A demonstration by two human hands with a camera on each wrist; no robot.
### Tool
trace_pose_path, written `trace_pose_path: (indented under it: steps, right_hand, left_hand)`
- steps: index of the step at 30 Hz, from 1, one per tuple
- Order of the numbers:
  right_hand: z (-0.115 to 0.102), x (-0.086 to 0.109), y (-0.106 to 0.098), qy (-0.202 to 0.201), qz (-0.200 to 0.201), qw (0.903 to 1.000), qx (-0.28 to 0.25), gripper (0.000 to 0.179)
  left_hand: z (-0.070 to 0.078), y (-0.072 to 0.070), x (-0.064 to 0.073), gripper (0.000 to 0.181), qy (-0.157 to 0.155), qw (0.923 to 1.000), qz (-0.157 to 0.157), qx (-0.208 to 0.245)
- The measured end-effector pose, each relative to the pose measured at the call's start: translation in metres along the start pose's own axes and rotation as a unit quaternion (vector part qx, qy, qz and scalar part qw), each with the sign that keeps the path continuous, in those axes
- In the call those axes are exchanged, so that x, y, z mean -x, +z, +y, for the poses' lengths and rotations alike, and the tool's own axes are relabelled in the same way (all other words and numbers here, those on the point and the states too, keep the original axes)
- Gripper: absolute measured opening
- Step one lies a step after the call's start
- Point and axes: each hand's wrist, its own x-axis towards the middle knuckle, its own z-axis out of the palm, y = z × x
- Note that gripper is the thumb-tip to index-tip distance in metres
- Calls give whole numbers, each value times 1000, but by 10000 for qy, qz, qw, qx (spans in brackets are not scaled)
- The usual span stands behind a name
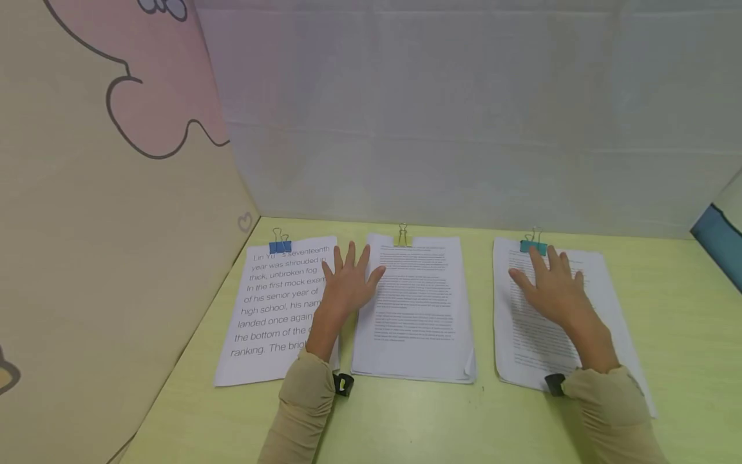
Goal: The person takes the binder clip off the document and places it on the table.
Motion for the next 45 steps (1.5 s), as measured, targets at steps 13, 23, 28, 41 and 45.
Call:
trace_pose_path:
  steps: [13,23,28,41,45]
  right_hand:
    - [-16,-5,17,-176,-182,9996,133,78]
    - [-33,-7,35,-709,-231,9967,-317,73]
    - [-48,-5,41,-933,-225,9933,-649,68]
    - [-58,-3,56,-1206,-473,9831,-1290,65]
    - [-60,-3,58,-1258,-573,9812,-1347,66]
  left_hand:
    - [-3,3,1,69,-188,9987,-44,463]
    - [-7,7,-3,71,-259,9890,-69,1455]
    - [-6,7,-5,69,-510,9787,59,1988]
    - [-8,2,-8,62,-1070,9350,237,3374]
    - [-11,2,-9,61,-1064,9313,376,3465]
